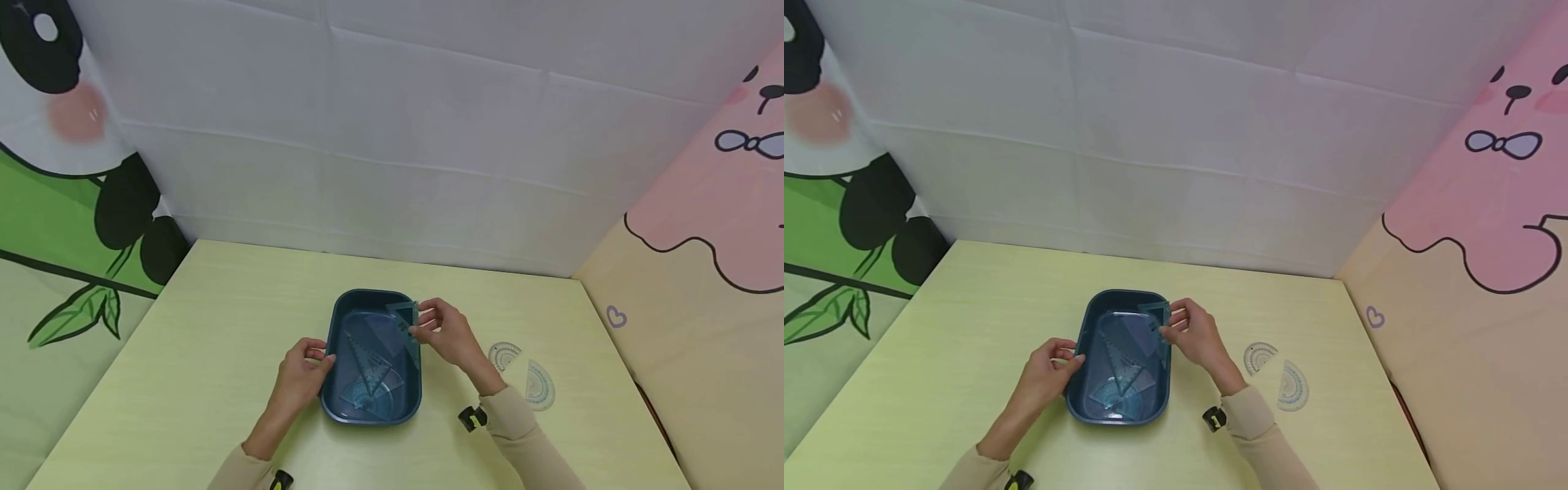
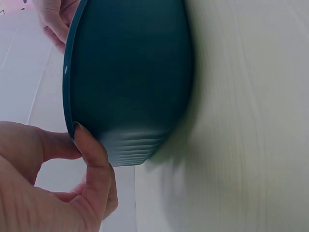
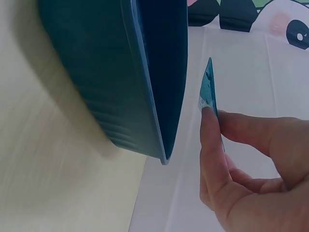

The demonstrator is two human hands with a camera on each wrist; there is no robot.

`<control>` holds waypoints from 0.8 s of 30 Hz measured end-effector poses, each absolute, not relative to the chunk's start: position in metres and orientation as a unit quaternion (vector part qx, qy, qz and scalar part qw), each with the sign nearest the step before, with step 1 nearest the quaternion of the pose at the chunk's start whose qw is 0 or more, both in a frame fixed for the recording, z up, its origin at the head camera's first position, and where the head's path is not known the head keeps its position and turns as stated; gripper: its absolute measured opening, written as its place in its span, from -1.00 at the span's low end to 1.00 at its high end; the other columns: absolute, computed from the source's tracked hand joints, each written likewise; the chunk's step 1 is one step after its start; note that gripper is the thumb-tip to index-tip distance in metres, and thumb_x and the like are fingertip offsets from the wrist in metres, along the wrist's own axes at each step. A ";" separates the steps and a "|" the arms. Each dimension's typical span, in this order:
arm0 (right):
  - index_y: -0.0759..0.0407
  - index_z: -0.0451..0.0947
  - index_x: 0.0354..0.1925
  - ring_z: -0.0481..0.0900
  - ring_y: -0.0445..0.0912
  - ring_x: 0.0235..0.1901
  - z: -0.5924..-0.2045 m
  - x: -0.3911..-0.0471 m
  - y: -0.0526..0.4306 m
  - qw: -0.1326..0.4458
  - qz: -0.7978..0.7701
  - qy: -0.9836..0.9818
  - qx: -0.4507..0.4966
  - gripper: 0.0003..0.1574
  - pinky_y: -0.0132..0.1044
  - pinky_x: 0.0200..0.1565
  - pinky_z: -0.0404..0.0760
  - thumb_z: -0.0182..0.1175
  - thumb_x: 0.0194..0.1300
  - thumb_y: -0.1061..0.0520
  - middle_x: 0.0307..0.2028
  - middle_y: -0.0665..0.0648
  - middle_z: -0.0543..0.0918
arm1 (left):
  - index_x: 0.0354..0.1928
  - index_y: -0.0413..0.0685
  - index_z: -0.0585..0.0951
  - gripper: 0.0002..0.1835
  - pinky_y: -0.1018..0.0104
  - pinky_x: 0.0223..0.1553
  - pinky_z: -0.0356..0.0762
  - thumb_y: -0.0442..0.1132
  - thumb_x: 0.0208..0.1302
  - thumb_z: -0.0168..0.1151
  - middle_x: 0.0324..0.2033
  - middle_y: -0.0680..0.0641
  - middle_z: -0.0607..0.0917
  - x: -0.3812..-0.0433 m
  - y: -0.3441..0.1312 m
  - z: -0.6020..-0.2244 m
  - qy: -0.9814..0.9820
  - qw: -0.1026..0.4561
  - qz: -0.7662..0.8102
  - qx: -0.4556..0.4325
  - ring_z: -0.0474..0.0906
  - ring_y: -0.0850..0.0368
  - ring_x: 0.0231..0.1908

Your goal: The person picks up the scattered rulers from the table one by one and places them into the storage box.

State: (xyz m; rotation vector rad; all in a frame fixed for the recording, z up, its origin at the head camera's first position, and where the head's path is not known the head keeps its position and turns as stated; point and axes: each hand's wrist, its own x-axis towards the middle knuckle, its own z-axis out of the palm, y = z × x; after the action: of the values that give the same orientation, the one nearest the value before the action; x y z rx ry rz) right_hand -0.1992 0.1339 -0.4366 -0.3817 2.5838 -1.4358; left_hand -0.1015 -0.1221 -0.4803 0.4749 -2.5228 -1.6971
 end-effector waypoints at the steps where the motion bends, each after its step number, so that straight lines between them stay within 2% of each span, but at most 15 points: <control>1: 0.30 0.53 0.12 0.67 -0.04 -0.26 -0.437 -0.199 0.133 0.082 -0.481 0.863 -0.129 -0.53 -0.17 -0.26 0.71 0.41 0.27 0.30 -0.19 0.15 0.68 | 0.04 -0.37 0.55 -0.70 0.24 -0.39 0.48 -0.33 0.37 0.31 -0.26 -0.20 0.62 -0.101 -0.122 -0.480 -0.820 0.033 -0.551 0.153 0.54 0.04 -0.37; 15: 0.31 0.51 0.11 0.64 -0.06 -0.29 -0.438 -0.198 0.120 0.103 -0.477 0.863 -0.135 -0.55 -0.20 -0.24 0.72 0.39 0.29 0.31 -0.23 0.14 0.64 | 0.04 -0.37 0.55 -0.70 0.23 -0.39 0.50 -0.32 0.37 0.31 -0.27 -0.21 0.64 -0.102 -0.123 -0.480 -0.821 0.033 -0.549 0.150 0.55 0.04 -0.38; 24: 0.37 0.48 0.16 0.72 -0.05 -0.34 -0.440 -0.196 0.114 0.125 -0.471 0.860 -0.154 -0.52 -0.16 -0.20 0.73 0.37 0.32 0.31 -0.22 0.17 0.63 | 0.05 -0.37 0.55 -0.69 0.22 -0.37 0.49 -0.30 0.38 0.31 -0.25 -0.22 0.63 -0.102 -0.123 -0.479 -0.821 0.028 -0.550 0.151 0.56 0.01 -0.35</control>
State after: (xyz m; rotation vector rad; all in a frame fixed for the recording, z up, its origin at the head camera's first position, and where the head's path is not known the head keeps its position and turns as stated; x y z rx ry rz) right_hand -0.1960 0.1137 -0.4402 -0.4482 2.5054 -1.3719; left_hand -0.1016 -0.1230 -0.4790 0.4674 -2.5332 -1.6982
